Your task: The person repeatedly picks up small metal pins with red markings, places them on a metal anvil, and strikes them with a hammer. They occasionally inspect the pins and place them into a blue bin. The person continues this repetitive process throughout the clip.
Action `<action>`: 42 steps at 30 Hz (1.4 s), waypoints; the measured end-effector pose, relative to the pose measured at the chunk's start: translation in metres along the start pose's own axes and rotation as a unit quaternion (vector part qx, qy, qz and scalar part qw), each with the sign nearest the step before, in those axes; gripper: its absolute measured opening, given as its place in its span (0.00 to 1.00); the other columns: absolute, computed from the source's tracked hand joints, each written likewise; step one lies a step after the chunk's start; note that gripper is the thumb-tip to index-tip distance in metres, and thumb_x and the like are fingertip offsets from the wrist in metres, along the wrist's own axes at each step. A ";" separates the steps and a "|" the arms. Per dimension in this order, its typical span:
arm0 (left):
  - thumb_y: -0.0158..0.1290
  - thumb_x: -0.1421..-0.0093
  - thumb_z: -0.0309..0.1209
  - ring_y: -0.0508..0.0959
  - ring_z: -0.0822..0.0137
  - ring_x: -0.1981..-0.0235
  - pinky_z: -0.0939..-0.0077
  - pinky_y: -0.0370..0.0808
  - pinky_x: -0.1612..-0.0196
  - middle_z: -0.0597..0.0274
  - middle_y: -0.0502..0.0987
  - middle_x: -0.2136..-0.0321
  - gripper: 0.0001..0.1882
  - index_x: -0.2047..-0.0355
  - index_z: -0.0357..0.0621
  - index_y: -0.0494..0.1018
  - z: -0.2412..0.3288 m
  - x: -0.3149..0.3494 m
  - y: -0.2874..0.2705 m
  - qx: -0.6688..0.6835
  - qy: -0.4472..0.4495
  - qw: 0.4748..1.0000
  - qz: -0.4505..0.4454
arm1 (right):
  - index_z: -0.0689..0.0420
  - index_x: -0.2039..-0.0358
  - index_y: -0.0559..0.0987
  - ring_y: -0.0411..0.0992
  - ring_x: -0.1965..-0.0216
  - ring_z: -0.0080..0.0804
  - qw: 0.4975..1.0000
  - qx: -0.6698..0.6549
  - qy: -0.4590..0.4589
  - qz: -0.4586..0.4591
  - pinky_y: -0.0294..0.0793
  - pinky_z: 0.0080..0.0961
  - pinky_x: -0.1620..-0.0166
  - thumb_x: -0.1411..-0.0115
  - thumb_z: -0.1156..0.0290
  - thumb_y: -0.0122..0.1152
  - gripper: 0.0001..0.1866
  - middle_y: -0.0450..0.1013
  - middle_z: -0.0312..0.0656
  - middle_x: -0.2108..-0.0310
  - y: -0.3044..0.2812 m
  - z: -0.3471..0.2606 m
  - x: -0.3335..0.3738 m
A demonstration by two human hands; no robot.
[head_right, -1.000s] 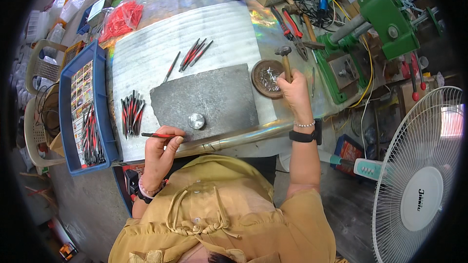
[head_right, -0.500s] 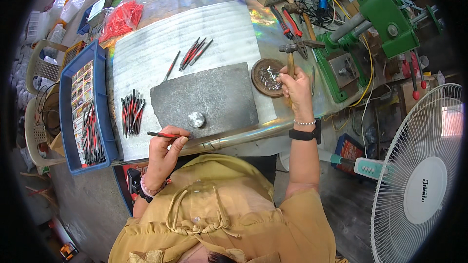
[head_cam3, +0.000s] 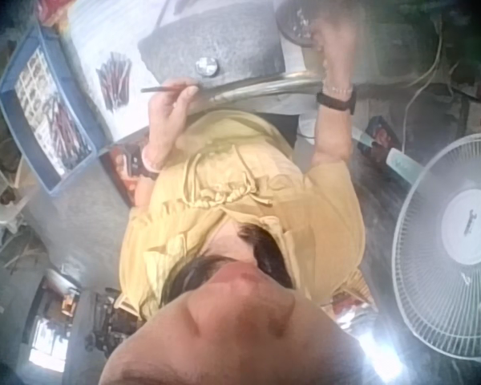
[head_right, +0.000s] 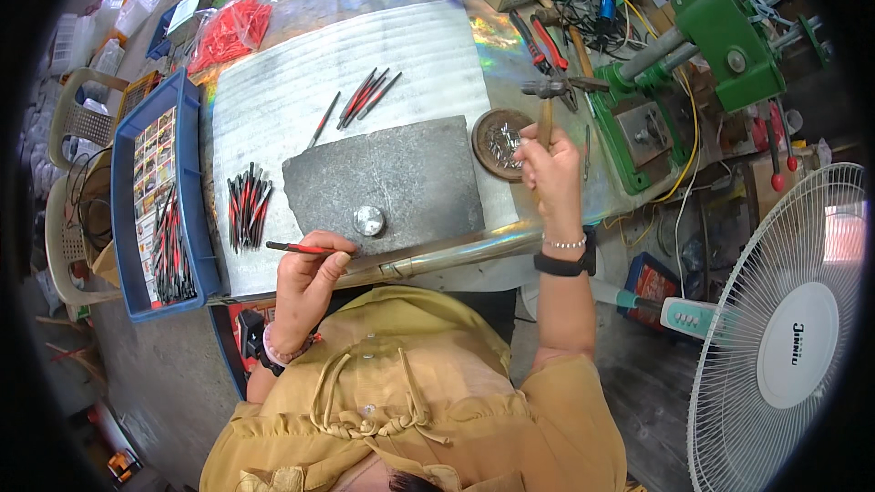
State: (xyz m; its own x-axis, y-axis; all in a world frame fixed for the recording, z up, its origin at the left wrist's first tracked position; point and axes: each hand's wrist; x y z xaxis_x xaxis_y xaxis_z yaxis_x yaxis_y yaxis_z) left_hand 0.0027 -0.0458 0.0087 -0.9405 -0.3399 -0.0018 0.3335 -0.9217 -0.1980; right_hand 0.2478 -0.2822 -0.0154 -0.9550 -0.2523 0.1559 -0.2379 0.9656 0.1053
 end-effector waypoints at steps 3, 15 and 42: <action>0.55 0.39 0.24 0.78 0.62 0.60 0.71 0.73 0.56 0.53 0.79 0.62 0.05 0.64 0.35 0.77 0.001 -0.003 0.006 0.069 0.035 0.997 -0.028 | 0.60 0.59 0.73 0.60 0.86 0.13 0.998 -0.017 0.028 -0.060 0.57 0.11 0.84 0.40 0.77 0.55 0.08 0.73 0.38 0.77 0.030 -0.008 0.035; 0.52 0.35 0.25 0.73 0.62 0.46 0.69 0.69 0.44 0.46 0.71 0.45 0.08 0.58 0.34 0.75 0.006 -0.005 0.011 0.157 0.097 0.979 -0.080 | 0.63 0.57 0.72 0.64 0.82 0.12 0.986 0.003 -0.057 -0.155 0.62 0.12 0.79 0.39 0.80 0.56 0.10 0.75 0.39 0.73 0.118 -0.005 0.105; 0.49 0.34 0.23 0.73 0.65 0.47 0.70 0.69 0.43 0.49 0.71 0.45 0.08 0.56 0.34 0.73 0.002 0.002 0.016 0.314 0.032 0.946 -0.067 | 0.67 0.53 0.73 0.76 0.63 0.21 0.979 0.080 -0.024 -0.187 0.74 0.18 0.56 0.39 0.82 0.57 0.13 0.78 0.39 0.67 0.113 -0.016 0.119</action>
State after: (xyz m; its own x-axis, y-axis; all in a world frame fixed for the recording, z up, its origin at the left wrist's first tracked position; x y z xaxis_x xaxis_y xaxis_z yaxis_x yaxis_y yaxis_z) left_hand 0.0062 -0.0618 0.0079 -0.9724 -0.2187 -0.0815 0.1652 -0.8917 0.4214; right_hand 0.1100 -0.2046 0.0303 -0.8016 -0.5911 0.0899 -0.5942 0.8042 -0.0100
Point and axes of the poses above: each hand's wrist, its own x-axis away from the middle knuckle, its own y-axis out of the palm, z = x × y
